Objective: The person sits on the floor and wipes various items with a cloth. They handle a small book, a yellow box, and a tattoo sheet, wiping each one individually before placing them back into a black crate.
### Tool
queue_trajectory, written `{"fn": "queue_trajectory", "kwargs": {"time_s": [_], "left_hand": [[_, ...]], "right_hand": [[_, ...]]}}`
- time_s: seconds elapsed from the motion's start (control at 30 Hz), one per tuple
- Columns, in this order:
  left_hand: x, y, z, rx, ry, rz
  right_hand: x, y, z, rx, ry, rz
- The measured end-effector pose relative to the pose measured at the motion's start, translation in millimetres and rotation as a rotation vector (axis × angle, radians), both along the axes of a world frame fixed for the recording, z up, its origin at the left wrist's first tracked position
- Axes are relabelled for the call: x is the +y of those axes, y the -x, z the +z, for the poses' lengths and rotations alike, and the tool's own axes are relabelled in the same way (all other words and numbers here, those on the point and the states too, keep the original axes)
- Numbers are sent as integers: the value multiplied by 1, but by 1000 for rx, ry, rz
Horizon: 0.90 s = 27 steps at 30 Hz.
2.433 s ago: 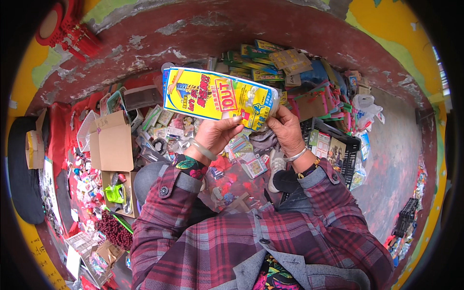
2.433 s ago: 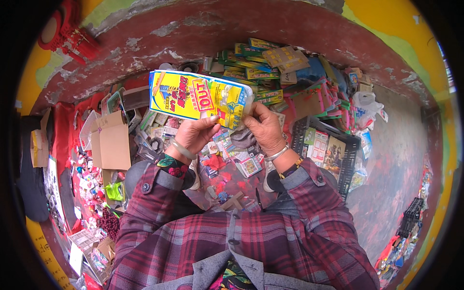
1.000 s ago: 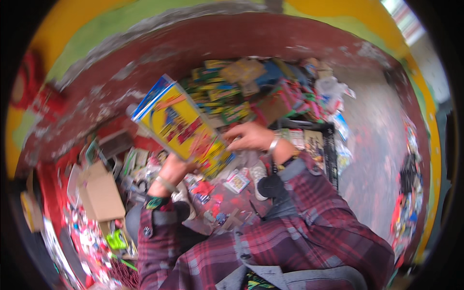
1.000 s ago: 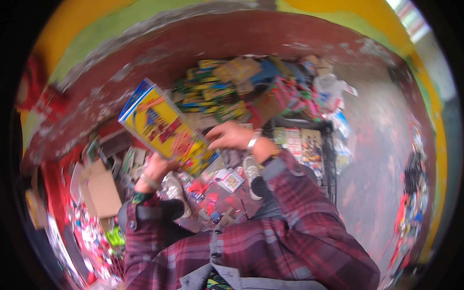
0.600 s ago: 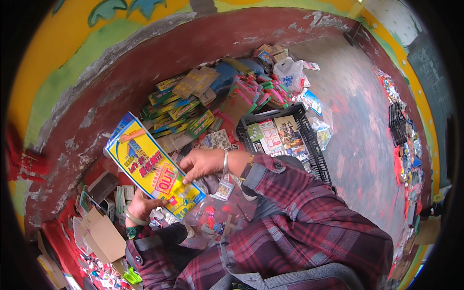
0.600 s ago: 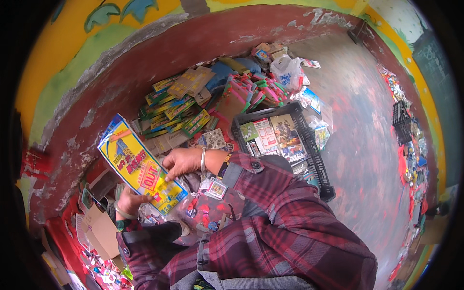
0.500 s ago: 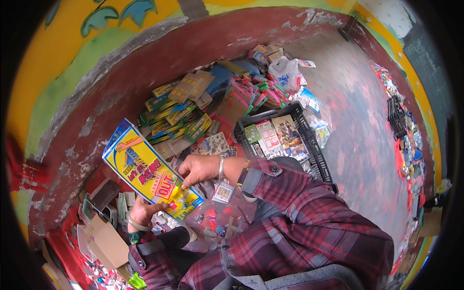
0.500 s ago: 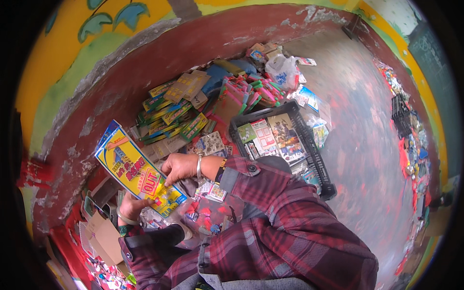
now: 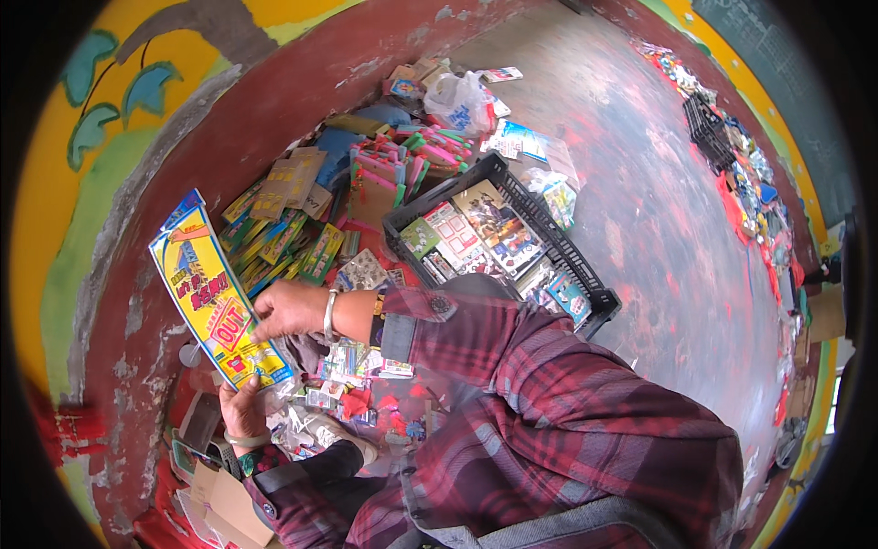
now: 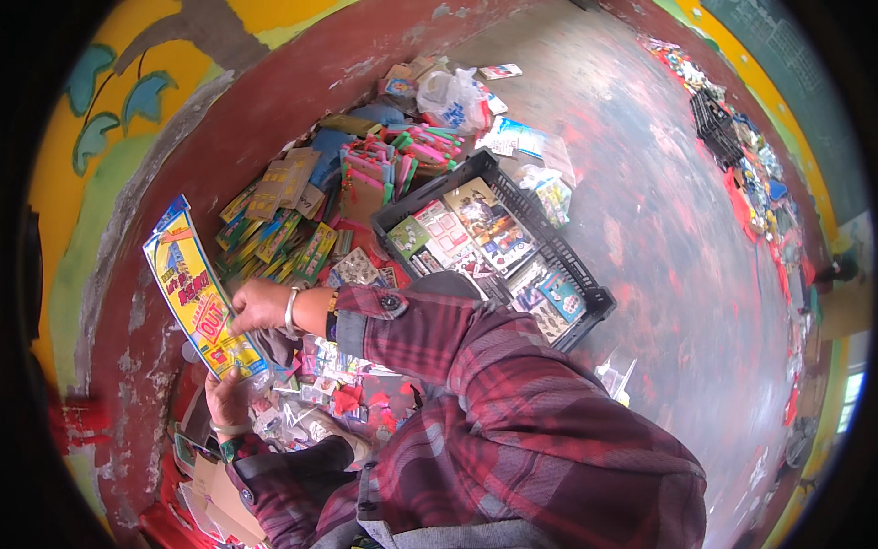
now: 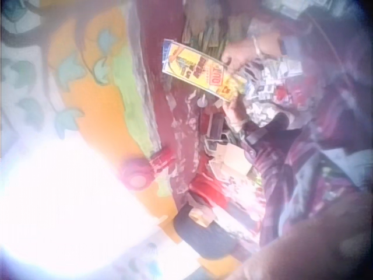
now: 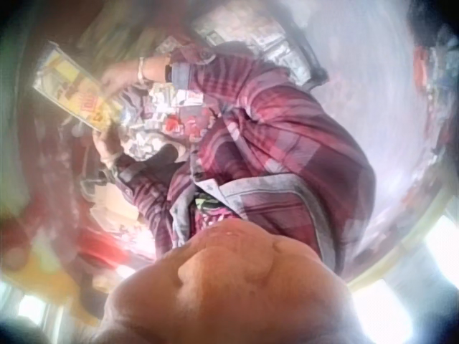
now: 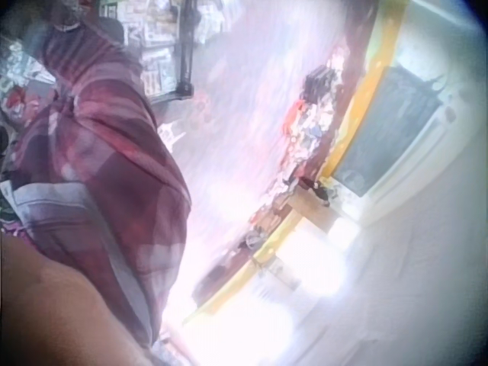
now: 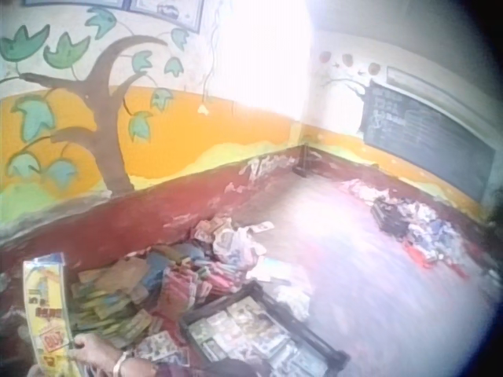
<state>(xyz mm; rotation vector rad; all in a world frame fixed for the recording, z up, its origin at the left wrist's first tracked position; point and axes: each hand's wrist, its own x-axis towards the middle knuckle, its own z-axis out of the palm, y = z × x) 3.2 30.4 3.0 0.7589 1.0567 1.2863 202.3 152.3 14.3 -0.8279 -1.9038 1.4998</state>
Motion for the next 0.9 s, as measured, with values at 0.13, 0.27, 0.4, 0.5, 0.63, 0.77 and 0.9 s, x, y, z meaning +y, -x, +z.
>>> {"fn": "queue_trajectory", "kwargs": {"time_s": [0.13,0.27,0.4,0.5,0.63,0.77,0.9], "left_hand": [[3,0,-6,80,-8,-170],[11,7,-39,-95,-44,-101],[23,-5,-27,-249,-12,-119],[24,14,-49,-198,82,2],[28,9,-57,-147,180,71],[14,20,-62,-103,231,130],[14,19,-69,-80,265,145]], "right_hand": [[12,-17,8,-46,-75,-129],[9,-53,19,-19,-251,-202],[-8,-124,45,450,297,-371],[-6,-185,22,652,477,-557],[22,-303,-54,497,506,-891],[78,-387,-81,533,476,-1217],[101,-423,-75,799,579,-1274]]}}
